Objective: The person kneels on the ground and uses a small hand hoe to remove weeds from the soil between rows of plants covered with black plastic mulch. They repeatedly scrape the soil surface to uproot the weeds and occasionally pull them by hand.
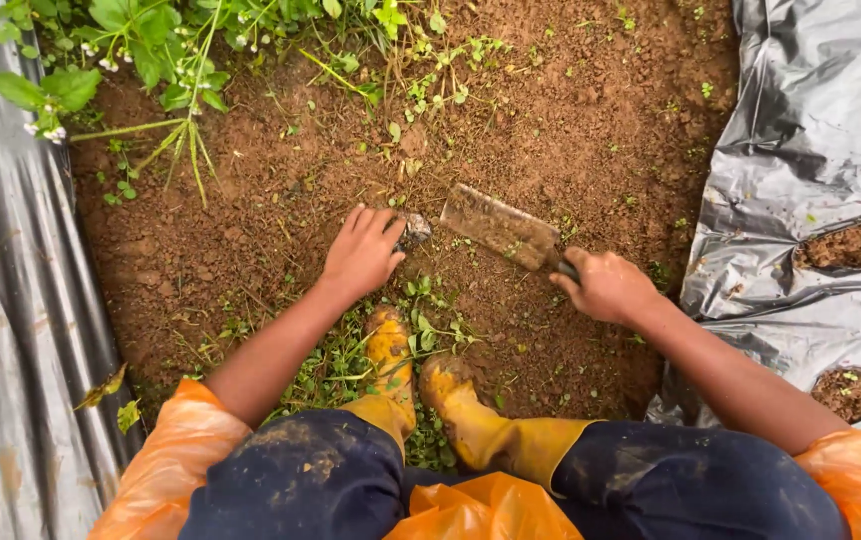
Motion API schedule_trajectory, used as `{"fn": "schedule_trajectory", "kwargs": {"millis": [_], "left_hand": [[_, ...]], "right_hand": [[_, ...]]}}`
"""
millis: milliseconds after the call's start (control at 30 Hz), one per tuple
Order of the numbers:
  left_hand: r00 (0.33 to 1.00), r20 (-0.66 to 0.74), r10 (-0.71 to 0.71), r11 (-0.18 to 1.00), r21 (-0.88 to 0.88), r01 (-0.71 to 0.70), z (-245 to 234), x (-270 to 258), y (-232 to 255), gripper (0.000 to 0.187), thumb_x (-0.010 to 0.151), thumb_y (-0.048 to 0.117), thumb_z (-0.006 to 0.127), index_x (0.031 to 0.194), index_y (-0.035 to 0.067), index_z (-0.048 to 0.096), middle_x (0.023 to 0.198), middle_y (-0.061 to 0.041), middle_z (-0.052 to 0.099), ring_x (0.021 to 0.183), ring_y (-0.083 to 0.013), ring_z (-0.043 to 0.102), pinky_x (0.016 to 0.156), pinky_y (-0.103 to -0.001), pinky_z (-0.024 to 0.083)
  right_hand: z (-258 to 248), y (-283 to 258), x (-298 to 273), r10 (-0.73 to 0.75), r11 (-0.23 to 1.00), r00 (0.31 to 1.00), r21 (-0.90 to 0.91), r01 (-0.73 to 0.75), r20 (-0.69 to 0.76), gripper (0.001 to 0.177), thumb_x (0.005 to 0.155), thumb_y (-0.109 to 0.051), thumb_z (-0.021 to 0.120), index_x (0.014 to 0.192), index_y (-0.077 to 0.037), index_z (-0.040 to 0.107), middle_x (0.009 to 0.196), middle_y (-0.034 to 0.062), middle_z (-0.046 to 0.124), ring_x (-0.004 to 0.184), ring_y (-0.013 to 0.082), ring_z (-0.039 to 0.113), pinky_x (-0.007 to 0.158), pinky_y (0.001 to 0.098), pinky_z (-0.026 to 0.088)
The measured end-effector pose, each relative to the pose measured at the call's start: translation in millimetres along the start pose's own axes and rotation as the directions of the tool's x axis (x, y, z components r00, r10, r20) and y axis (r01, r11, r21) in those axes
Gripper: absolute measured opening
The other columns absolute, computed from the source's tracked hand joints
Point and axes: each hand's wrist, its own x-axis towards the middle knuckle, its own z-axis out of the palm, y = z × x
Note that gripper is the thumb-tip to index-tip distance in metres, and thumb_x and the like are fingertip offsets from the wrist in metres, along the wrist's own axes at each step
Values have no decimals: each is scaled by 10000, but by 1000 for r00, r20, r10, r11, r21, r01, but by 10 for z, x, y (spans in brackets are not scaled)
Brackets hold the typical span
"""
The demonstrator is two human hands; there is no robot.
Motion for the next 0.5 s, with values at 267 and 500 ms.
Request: {"fn": "schedule_trajectory", "kwargs": {"millis": [267,500], "left_hand": [[990,-135,41,997,-66,-50,602,-169,-182,202,916,241,777,1093,151,741,1019,-63,716,1004,-238,661,1064,-437,443],[969,-8,-248,969,-23,247,-253,-1573,-251,167,950,356,715,1055,238,768,1081,14,720,1094,-194,672,1088,-428,481]], "right_hand": [[149,48,40,-116,992,983,-32,121,144,334,986,-353,583,1147,-67,647,981,197,767,927,388,766,826,493,627],[-188,153,29,2,988,999,156,-9,46,338,997,-329,597,1201,-71,676,1068,217,773,1022,376,758,923,502,602]]}}
